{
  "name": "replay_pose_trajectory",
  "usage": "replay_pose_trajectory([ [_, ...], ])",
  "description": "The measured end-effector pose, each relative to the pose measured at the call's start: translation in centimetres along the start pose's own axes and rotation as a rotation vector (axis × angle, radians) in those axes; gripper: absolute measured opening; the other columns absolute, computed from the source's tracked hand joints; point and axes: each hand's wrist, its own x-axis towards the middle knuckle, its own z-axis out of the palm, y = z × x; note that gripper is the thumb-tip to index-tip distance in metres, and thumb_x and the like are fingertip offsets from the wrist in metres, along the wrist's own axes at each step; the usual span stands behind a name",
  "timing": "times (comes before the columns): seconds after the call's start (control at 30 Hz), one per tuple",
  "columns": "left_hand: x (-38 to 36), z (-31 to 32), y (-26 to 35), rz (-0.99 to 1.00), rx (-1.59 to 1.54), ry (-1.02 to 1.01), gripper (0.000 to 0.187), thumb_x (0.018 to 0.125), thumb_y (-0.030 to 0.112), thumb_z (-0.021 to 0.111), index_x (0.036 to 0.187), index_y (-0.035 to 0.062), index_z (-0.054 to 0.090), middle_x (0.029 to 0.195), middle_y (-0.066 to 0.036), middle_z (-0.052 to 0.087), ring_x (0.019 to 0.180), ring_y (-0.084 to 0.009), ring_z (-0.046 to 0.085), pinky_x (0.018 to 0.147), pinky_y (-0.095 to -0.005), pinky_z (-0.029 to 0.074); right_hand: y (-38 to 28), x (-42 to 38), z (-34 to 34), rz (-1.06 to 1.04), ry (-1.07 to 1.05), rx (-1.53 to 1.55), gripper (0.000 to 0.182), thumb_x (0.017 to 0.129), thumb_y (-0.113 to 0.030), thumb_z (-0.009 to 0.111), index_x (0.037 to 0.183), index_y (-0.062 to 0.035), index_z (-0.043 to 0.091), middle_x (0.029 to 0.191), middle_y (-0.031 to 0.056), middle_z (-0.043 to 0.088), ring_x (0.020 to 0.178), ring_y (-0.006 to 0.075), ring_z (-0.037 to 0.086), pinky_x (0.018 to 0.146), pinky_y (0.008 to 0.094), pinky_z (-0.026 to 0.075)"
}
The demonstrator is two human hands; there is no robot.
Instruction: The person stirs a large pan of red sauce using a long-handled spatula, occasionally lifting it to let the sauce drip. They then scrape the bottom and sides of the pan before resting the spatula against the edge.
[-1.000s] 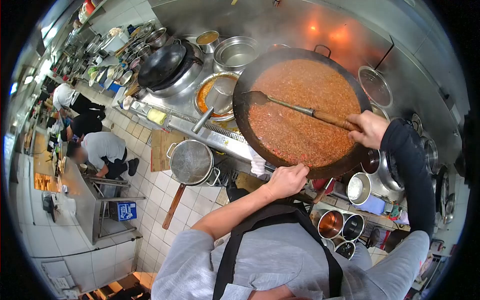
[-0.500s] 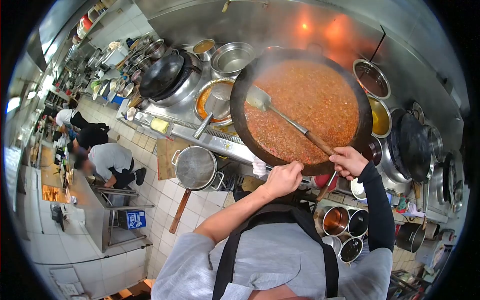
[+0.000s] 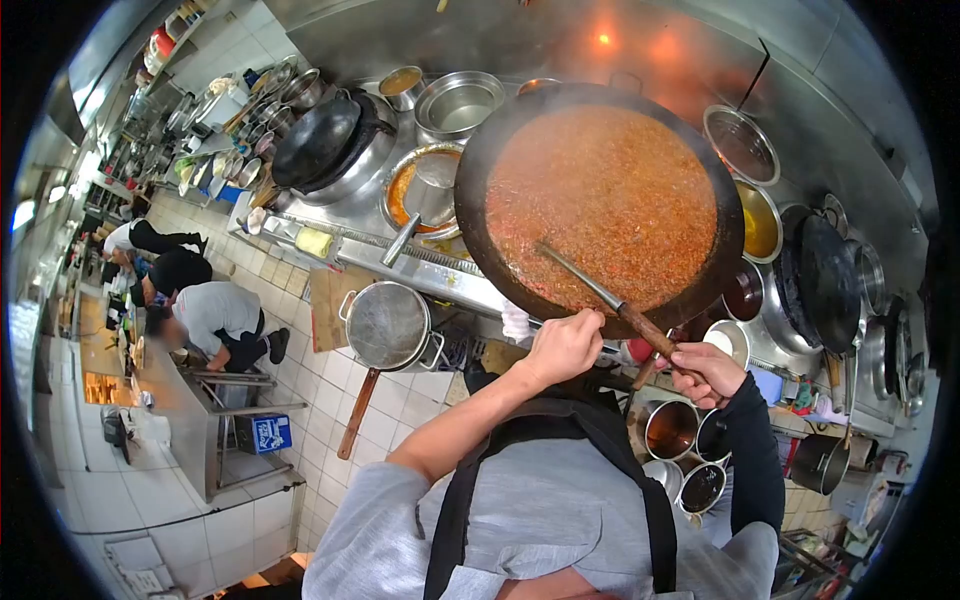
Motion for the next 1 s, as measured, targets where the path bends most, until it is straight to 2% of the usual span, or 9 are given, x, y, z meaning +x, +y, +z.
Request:
replay_pose_trajectory([
  [0.03,0.0,0.0,0.1,0.001,0.003,0.005,0.018,0.092,0.006,0.069,0.105,0.0049,0.057,0.085,-0.015,0.064,0.071,-0.0401,0.071,0.061,-0.0514,0.057,0.4,0.0,0.3,0.005,-0.005,0.033,0.028,0.117,-0.025,0.054,0.13,-0.0022,0.064,0.071,-0.0046,0.045,0.047,0.0013,0.032,0.038,0.0218,0.022],
  [0.17,-0.1,0.3,-0.1,-0.002,0.021,0.011,0.017,0.092,0.006,0.069,0.105,0.0051,0.057,0.085,-0.015,0.064,0.071,-0.0399,0.071,0.061,-0.0516,0.057,1.7,0.2,0.9,-0.018,-0.044,0.095,0.03,0.117,-0.025,0.053,0.133,-0.001,0.062,0.073,-0.0039,0.045,0.048,0.001,0.031,0.038,0.0212,0.021],
  [0.47,0.0,0.1,0.1,-0.015,0.016,0.019,0.017,0.092,0.005,0.068,0.105,0.0049,0.058,0.085,-0.015,0.065,0.071,-0.0401,0.071,0.06,-0.0518,0.057,1.8,0.2,2.0,-0.047,-0.015,0.063,0.028,0.117,-0.023,0.054,0.134,-0.0015,0.061,0.073,-0.003,0.047,0.048,0.0017,0.033,0.038,0.0221,0.024],
  [0.57,-0.1,0.2,0.0,-0.012,0.024,0.022,0.017,0.092,0.005,0.068,0.106,0.0049,0.058,0.085,-0.015,0.065,0.072,-0.04,0.071,0.061,-0.0518,0.057,1.7,0.3,2.3,-0.066,0.003,0.01,0.028,0.117,-0.02,0.051,0.134,-0.0004,0.061,0.073,-0.0028,0.047,0.048,0.001,0.035,0.037,0.0206,0.026],
  [0.77,-0.2,0.3,-0.2,-0.004,0.024,0.012,0.018,0.092,0.005,0.069,0.105,0.0045,0.058,0.086,-0.015,0.066,0.072,-0.0399,0.071,0.061,-0.0519,0.057,1.4,-0.4,3.2,-0.188,0.14,-0.168,0.025,0.112,-0.016,0.062,0.134,-0.0042,0.061,0.074,-0.0043,0.049,0.047,0.0012,0.036,0.038,0.0207,0.029],
  [0.9,-0.3,0.4,-0.4,0.003,0.012,0.021,0.02,0.091,0.005,0.073,0.106,0.0033,0.058,0.087,-0.015,0.068,0.072,-0.0397,0.072,0.061,-0.0509,0.057,0.3,-3.3,3.7,-0.307,0.331,-0.452,0.034,0.108,-0.016,0.07,0.137,-0.0017,0.062,0.072,-0.0064,0.05,0.048,0.0038,0.043,0.038,0.0235,0.033],
  [1.0,0.0,0.2,-0.1,0.012,0.018,0.044,0.024,0.091,0.005,0.076,0.106,0.0025,0.057,0.087,-0.015,0.07,0.072,-0.0389,0.072,0.061,-0.0494,0.058,-0.8,-7.0,2.2,-0.165,0.344,-0.361,0.027,0.109,-0.018,0.069,0.13,-0.0016,0.064,0.071,-0.0054,0.051,0.045,0.0037,0.042,0.037,0.0242,0.034],
])
